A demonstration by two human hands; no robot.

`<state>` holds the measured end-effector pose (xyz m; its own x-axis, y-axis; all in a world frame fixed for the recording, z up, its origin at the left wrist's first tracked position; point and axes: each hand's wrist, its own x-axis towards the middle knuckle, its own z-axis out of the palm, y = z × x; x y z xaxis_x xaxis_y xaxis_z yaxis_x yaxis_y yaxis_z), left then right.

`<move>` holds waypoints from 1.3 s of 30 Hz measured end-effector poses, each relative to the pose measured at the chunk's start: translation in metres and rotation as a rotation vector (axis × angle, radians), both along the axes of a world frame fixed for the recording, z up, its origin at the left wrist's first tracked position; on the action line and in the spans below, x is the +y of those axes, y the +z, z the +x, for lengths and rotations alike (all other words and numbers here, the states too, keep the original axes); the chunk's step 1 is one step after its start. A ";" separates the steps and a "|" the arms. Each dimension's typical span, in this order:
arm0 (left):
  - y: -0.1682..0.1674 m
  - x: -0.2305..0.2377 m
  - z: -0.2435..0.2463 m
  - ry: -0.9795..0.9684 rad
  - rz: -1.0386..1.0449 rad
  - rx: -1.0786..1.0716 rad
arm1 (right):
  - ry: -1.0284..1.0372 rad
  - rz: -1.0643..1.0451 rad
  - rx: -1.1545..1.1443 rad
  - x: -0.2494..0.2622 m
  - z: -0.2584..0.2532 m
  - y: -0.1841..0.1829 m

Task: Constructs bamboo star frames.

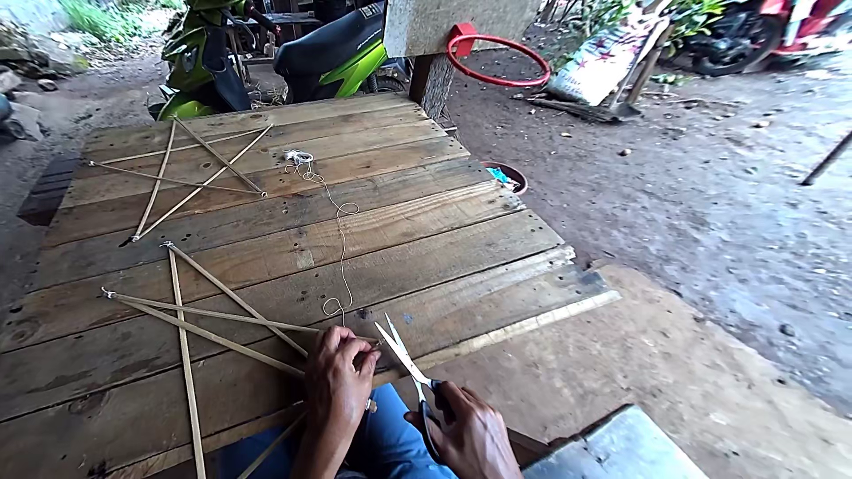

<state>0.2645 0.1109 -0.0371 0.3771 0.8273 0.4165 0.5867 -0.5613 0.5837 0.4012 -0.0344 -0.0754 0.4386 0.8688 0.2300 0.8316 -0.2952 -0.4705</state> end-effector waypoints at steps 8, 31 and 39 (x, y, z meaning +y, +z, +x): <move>0.000 0.000 0.000 -0.004 -0.014 0.003 | 0.033 -0.056 -0.006 -0.005 0.004 0.009; -0.002 -0.001 -0.001 -0.010 0.011 -0.008 | 0.080 -0.038 -0.065 0.006 0.007 0.018; -0.003 0.000 0.000 -0.006 -0.005 -0.003 | 0.080 -0.014 -0.020 0.002 0.008 0.016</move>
<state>0.2643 0.1105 -0.0400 0.3807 0.8271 0.4135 0.5821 -0.5618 0.5879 0.4094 -0.0323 -0.0592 0.3635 0.9039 0.2256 0.8618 -0.2343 -0.4498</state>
